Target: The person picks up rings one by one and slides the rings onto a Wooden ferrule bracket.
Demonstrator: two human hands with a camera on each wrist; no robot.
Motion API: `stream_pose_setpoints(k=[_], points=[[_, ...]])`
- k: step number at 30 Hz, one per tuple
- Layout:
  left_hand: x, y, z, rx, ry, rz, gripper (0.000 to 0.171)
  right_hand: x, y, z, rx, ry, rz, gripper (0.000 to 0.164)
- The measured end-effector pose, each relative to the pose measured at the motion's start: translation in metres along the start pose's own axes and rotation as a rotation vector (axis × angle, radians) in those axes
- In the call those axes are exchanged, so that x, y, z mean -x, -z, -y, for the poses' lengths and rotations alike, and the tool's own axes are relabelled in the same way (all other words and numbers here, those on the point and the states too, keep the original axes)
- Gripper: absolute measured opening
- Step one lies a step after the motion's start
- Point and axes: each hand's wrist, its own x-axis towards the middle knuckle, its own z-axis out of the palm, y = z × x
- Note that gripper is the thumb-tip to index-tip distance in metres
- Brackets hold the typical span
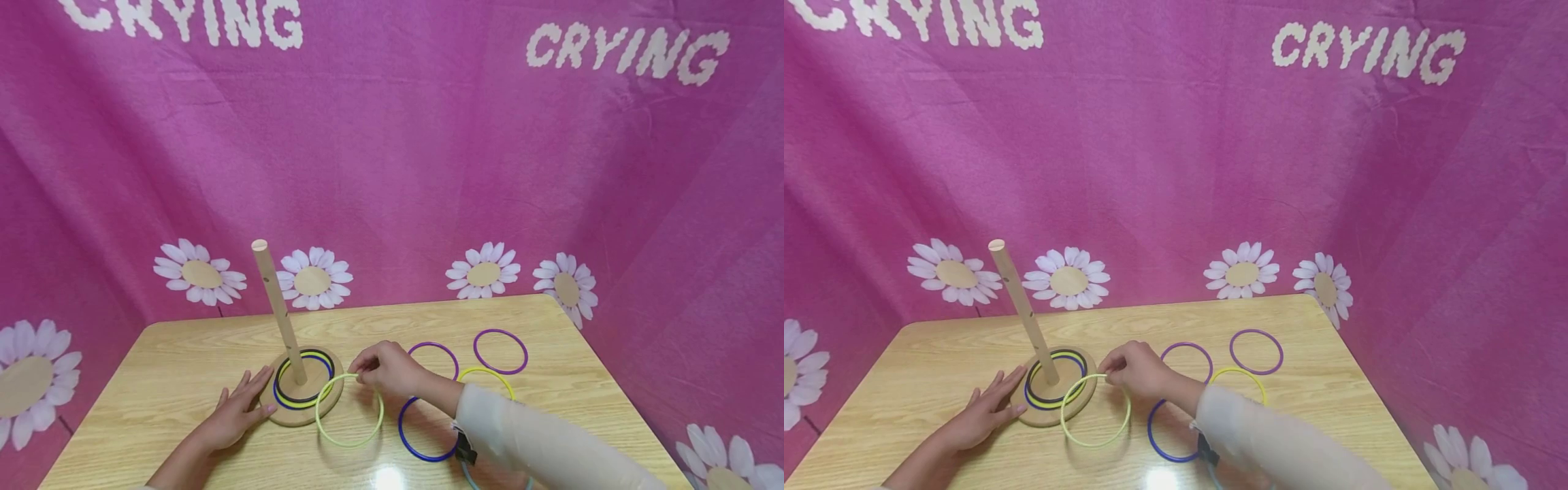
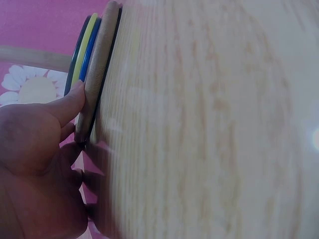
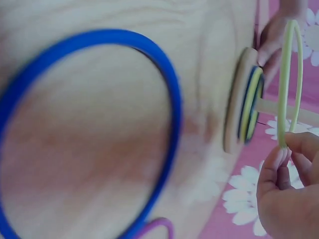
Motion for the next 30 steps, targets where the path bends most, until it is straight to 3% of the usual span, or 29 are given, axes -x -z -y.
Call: stream_pose_setpoints(k=[18,30], points=[[0.001,-0.001,0.001,0.009,-0.026,-0.027,0.077,-0.035,0.046,0.054,-0.030,0.071,-0.136,0.014],[0.001,-0.001,0.000,0.016,-0.011,-0.016,0.078,-0.055,0.077,0.102,-0.155,0.160,-0.257,0.017]])
